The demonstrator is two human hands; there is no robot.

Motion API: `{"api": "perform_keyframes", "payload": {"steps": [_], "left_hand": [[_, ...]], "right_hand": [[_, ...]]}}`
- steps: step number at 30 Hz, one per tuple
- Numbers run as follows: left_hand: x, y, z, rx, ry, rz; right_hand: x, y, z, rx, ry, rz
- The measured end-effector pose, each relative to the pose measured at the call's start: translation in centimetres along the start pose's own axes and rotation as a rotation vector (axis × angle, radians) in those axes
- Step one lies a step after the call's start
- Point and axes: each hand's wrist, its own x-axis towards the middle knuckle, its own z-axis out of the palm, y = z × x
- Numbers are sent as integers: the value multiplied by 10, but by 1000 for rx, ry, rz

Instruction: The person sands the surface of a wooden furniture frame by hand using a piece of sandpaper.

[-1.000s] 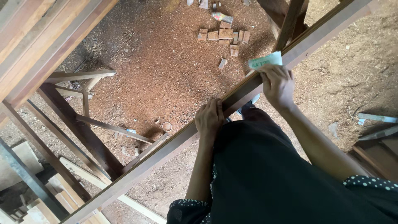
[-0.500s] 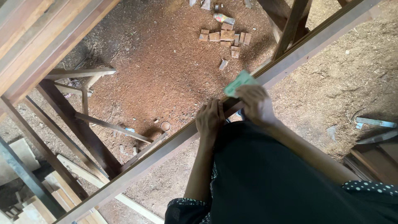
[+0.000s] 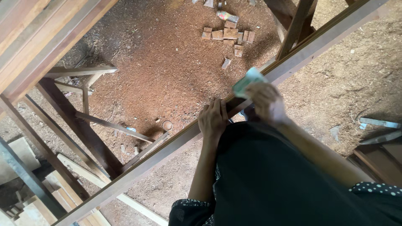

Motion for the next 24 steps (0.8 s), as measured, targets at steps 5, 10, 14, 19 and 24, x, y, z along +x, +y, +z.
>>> {"api": "perform_keyframes", "payload": {"steps": [5,10,14,19,24], "left_hand": [[0,4,-5,28,-11,-18],[2,5,-7,25,-10,28],[0,6,-9,59,-39,45],[1,9,-11,58,-53,45],[-3,3,-5,29,-54,38]], "right_hand": [[-26,32,16,-156,75,5],[-58,41,42,-503,-300,-89],[-38,69,24,-61,166,95],[-39,17,18,-158,56,-51],[-10,53,-12,-357,156,192]]}}
